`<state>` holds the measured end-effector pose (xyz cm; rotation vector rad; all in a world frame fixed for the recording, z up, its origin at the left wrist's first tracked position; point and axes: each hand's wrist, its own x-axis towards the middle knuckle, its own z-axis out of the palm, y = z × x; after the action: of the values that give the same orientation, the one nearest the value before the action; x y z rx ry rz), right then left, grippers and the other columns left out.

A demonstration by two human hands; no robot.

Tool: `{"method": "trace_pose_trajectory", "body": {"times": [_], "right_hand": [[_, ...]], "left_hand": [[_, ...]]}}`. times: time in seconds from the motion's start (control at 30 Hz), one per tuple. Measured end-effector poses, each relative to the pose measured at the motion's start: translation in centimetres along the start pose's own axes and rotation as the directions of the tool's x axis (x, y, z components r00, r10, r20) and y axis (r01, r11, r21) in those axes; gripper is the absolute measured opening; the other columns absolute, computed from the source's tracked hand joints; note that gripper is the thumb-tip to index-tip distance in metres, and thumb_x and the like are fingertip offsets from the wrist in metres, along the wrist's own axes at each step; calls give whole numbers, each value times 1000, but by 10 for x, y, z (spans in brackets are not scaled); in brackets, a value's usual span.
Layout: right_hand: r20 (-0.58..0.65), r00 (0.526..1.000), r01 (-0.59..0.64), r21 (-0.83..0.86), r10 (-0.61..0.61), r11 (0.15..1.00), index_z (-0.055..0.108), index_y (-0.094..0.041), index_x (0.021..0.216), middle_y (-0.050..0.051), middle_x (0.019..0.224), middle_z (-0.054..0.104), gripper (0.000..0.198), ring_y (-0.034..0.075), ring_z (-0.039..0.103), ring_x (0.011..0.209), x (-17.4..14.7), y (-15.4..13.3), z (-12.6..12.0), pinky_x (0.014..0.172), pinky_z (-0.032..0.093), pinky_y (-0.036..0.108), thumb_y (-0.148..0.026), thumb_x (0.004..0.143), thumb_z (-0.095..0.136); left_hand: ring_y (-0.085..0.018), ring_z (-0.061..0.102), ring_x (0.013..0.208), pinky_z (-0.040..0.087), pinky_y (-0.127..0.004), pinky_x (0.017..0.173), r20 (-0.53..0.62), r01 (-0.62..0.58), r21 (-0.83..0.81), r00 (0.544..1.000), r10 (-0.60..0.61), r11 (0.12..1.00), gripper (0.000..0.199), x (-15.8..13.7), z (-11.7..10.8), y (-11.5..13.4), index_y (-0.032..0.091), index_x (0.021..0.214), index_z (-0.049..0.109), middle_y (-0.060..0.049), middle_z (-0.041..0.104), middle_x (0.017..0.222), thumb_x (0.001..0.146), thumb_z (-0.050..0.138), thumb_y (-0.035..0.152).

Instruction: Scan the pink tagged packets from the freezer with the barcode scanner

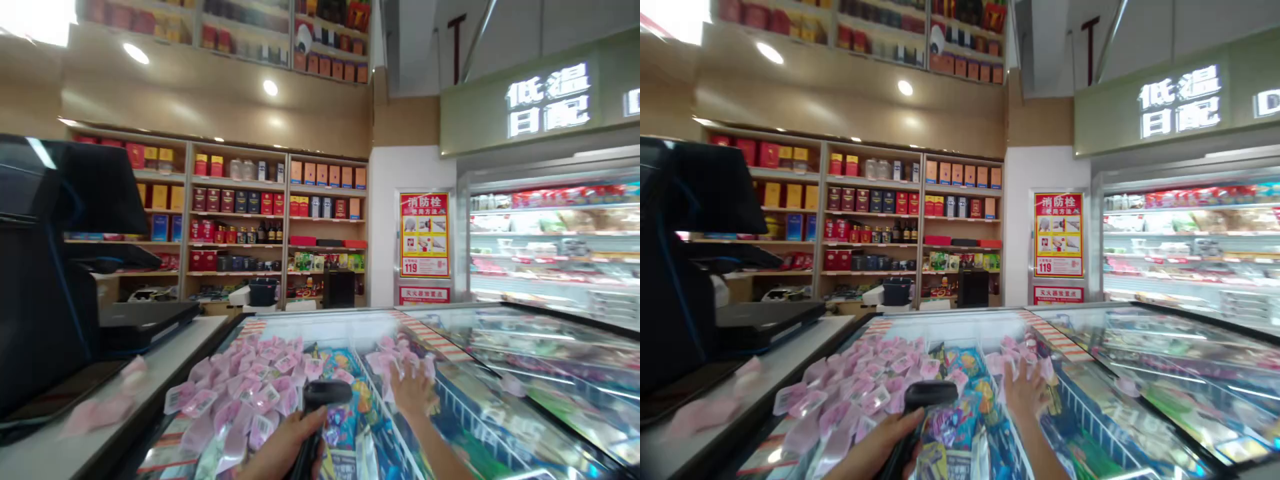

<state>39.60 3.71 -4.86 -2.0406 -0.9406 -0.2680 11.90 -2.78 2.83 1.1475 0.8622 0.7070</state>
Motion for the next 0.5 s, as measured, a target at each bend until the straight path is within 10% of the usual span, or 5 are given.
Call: {"method": "trace_pose_trajectory", "body": {"times": [0.2, 0.5], "right_hand": [[27, 999, -34, 52, 33, 998, 36, -18, 121, 21, 130, 24, 55, 38, 31, 113, -2, -9, -11, 77, 28, 58, -50, 77, 22], [10, 888, 460, 22, -460, 888, 50, -18, 107, 10, 105, 54, 39, 23, 46, 100, -22, -40, -35, 83, 33, 38, -37, 74, 41]], "left_hand": [[-5, 42, 34, 31, -17, 36, -15, -36, -26, 999, 35, 999, 34, -14, 5, 11, 17, 66, 44, 6, 48, 44, 59, 57, 48], [-6, 42, 35, 32, -17, 35, -86, -27, -6, 996, 26, 1000, 34, -21, -11, 12, 16, 58, 43, 5, 49, 45, 60, 56, 48]]}}
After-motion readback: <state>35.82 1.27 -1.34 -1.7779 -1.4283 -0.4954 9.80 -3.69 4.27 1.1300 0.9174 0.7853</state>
